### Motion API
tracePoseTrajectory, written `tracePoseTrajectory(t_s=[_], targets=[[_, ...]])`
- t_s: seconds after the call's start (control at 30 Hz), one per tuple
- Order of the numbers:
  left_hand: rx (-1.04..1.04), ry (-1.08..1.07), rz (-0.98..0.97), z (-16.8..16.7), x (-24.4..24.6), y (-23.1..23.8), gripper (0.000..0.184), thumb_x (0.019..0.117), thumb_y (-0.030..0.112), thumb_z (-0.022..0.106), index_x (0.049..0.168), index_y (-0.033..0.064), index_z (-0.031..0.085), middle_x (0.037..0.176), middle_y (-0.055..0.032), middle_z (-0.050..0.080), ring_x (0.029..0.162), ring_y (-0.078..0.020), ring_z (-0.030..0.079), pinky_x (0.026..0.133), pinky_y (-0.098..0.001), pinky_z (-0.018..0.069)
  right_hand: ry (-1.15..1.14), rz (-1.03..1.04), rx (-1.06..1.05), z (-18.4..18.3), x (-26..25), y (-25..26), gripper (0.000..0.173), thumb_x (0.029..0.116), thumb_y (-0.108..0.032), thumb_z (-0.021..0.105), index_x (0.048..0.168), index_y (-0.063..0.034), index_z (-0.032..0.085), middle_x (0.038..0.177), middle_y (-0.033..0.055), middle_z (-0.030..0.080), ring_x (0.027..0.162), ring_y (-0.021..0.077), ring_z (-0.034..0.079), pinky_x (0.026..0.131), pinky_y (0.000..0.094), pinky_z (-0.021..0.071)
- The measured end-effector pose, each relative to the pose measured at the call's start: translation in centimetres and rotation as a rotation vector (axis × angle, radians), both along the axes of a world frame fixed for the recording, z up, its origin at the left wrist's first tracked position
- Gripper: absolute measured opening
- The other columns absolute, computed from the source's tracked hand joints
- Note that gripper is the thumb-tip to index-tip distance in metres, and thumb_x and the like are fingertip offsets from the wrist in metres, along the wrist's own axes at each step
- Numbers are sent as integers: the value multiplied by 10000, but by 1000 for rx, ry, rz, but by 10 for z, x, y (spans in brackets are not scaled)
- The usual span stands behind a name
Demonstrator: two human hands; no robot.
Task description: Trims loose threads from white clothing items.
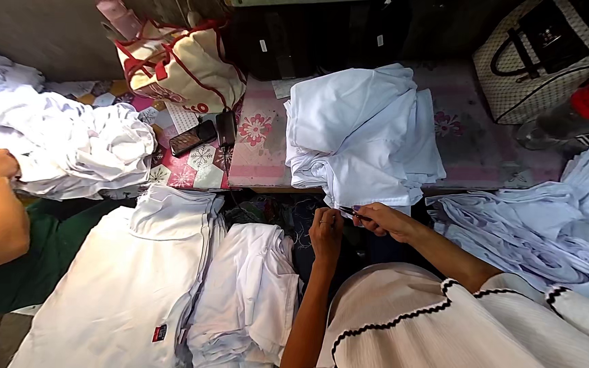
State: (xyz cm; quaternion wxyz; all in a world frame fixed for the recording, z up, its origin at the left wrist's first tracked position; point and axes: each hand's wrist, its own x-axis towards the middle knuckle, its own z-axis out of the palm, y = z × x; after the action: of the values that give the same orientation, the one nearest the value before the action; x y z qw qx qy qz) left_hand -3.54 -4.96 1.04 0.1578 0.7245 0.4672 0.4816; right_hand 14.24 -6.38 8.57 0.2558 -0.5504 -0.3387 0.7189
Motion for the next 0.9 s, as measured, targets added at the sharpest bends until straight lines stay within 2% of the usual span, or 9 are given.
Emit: tracePoseTrajectory(t_s=[0.3, 0.4, 0.47, 0.53, 0.6, 0.67, 0.73, 0.83, 0.9], targets=[[-32, -78, -38, -3, -3, -3, 70, 830, -31, 679, 864, -71, 725, 860, -164, 682, 691, -118, 651, 653, -179, 549, -3, -23, 22, -5, -10, 4, 352, 1130, -289, 377, 951, -83, 601, 556, -109, 356, 428, -2, 301, 427, 162, 262], [-180, 100, 111, -1, -23, -3, 116, 891, 33, 663, 915, -51, 739, 957, -200, 711, 872, -292, 711, 792, -411, 592, -223, -24, 245, 4, -2, -10, 383, 1129, -281, 355, 1001, -55, 637, 625, -88, 411, 504, 1, 365, 495, 178, 325], [-318, 156, 229, 0, -44, 5, 212, 908, 80, 674, 1035, -85, 715, 1135, -302, 669, 1112, -485, 628, 952, -621, 482, -567, -111, 562, 9, 10, -27, 365, 1102, -266, 419, 1064, -4, 670, 726, 14, 548, 623, 86, 506, 613, 284, 454], [-340, 118, 252, -1, -49, 11, 409, 865, 181, 781, 1148, -96, 676, 1234, -347, 606, 1196, -535, 555, 986, -640, 448, -911, -284, 752, 5, 28, -39, 399, 1015, -329, 623, 1145, 46, 659, 778, 142, 679, 654, 242, 647, 628, 444, 548], [-345, 85, 124, 9, -34, 11, 523, 840, 261, 825, 1199, -85, 666, 1279, -349, 586, 1227, -526, 541, 1018, -625, 455, -1087, -306, 629, 1, 47, -42, 568, 933, -400, 733, 1234, 67, 617, 829, 219, 682, 711, 372, 657, 681, 575, 526], [-302, 51, -3, 9, -9, 11, 373, 854, 199, 796, 1113, -57, 719, 1211, -314, 628, 1173, -482, 583, 986, -600, 478, -1043, -202, 436, -2, 59, -41, 467, 967, -323, 710, 1193, 82, 651, 922, 267, 686, 849, 425, 660, 816, 624, 499], [-222, -133, -97, 6, 11, 14, 162, 868, 41, 712, 984, -70, 737, 1084, -247, 674, 1061, -344, 648, 941, -460, 535, -947, -148, 427, -2, 62, -45, 327, 1007, -235, 637, 1096, 77, 681, 863, 221, 675, 790, 332, 641, 773, 536, 507], [-587, -756, -272, 36, 30, 14, 187, 1005, 46, 450, 1104, -77, 549, 978, -56, 681, 906, -95, 687, 837, -296, 592, -718, -278, 492, 17, 60, -53, 262, 991, -223, 634, 1027, 33, 676, 763, 55, 606, 661, 89, 527, 643, 292, 462], [-962, -993, -404, 63, 42, 21, 334, 1096, 194, 265, 1282, -35, 423, 1007, -86, 692, 888, -167, 710, 817, -372, 606, -492, -388, 513, 38, 55, -44, 166, 968, -203, 639, 972, -38, 636, 701, -69, 517, 566, -19, 447, 539, 180, 402]])
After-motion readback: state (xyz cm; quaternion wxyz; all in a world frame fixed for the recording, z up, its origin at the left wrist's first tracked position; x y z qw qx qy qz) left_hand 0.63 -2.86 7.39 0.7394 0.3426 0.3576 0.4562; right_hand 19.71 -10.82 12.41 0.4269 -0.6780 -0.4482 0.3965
